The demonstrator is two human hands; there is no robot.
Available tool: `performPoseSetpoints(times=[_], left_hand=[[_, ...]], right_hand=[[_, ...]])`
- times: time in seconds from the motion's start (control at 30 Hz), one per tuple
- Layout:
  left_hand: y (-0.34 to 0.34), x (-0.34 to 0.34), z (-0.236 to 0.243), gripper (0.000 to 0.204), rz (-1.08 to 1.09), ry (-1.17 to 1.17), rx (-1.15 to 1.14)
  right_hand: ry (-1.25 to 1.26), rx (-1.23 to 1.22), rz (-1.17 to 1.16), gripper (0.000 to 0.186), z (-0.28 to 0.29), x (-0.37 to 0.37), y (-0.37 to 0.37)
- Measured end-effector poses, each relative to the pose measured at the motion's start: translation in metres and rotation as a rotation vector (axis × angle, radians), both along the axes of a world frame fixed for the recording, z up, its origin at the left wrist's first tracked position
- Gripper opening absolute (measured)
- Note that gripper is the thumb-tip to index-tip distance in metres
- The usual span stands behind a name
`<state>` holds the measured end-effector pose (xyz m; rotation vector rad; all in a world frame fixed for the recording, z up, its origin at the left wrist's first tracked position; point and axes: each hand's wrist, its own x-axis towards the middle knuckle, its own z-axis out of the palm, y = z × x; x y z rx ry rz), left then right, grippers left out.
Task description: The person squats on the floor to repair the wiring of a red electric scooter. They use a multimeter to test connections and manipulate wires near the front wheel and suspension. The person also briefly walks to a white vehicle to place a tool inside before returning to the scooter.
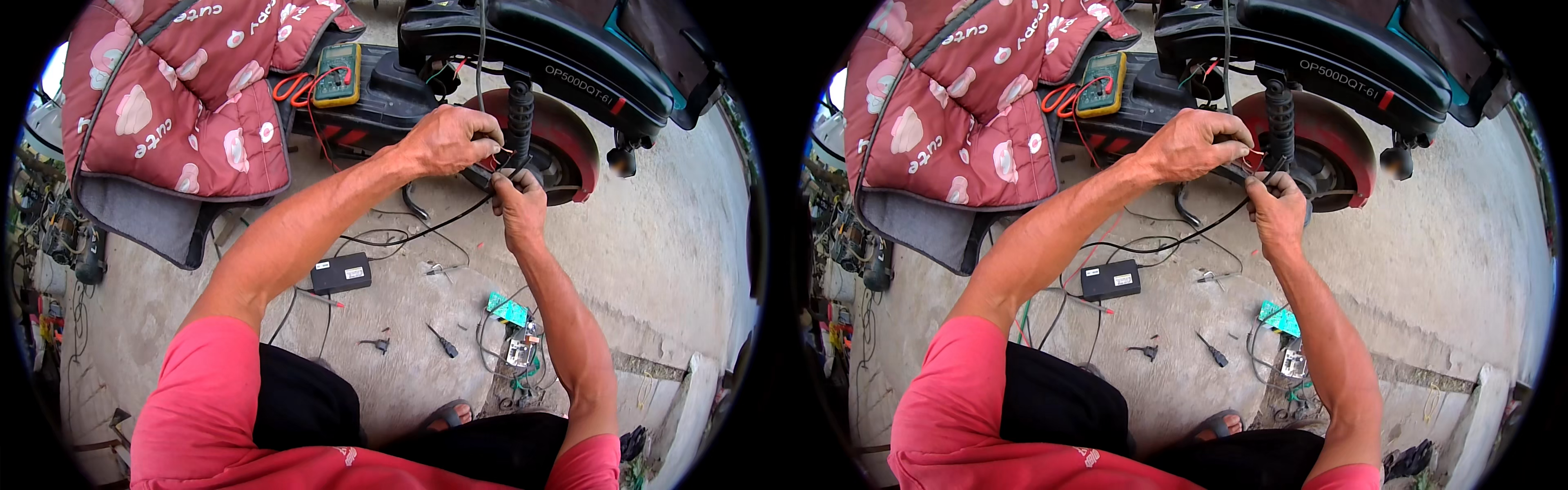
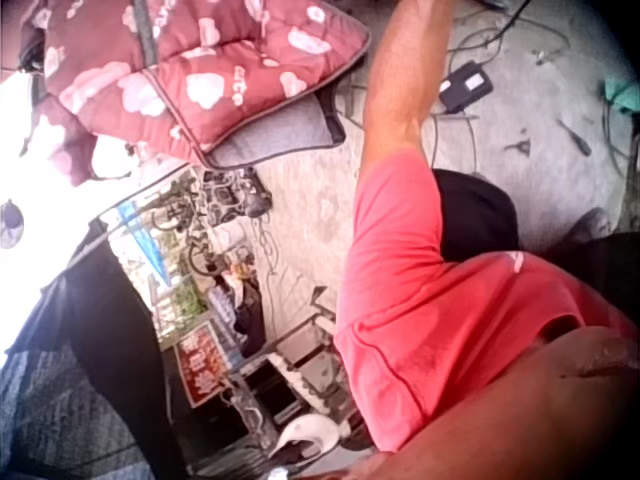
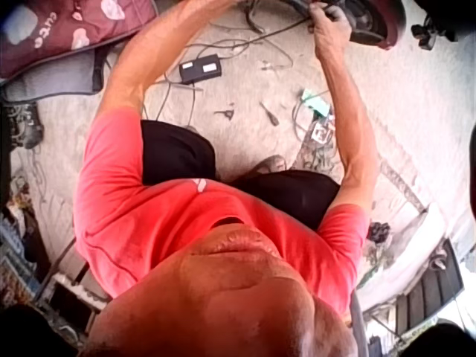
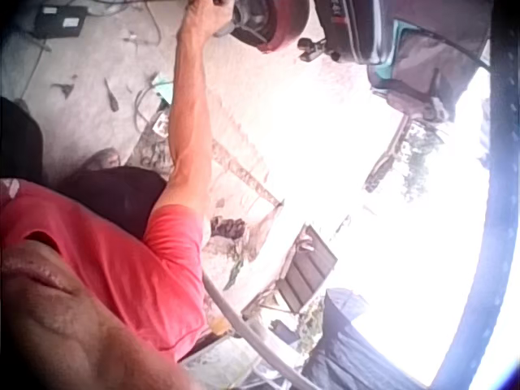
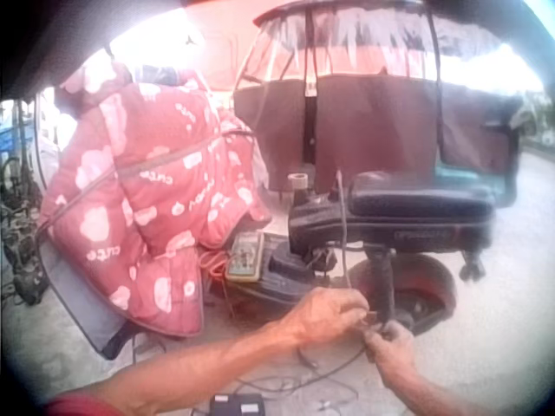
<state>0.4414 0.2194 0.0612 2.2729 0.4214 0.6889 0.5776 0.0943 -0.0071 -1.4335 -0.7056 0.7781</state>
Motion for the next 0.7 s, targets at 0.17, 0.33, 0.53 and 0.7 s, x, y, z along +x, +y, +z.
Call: performPoseSetpoints(times=[0.17,0.33,0.53,0.7], left_hand=[[0.01,-0.001,-0.007,0.022,-0.027,-0.071,0.195],[0.008,0.002,-0.008,0.026,0.018,-0.024,0.215],[0.007,-0.002,-0.012,0.026,0.064,-0.017,0.212],[0.009,0.001,-0.014,0.026,0.059,-0.01,0.238]], right_hand=[[-0.193,0.012,0.044,0.012,-0.006,0.009,0.004],[0.003,0.032,0.061,0.013,-0.015,0.016,0.006],[0.02,0.028,0.068,0.015,-0.008,0.008,0.006],[0.063,0.04,0.086,0.014,-0.011,0.012,0.007]])
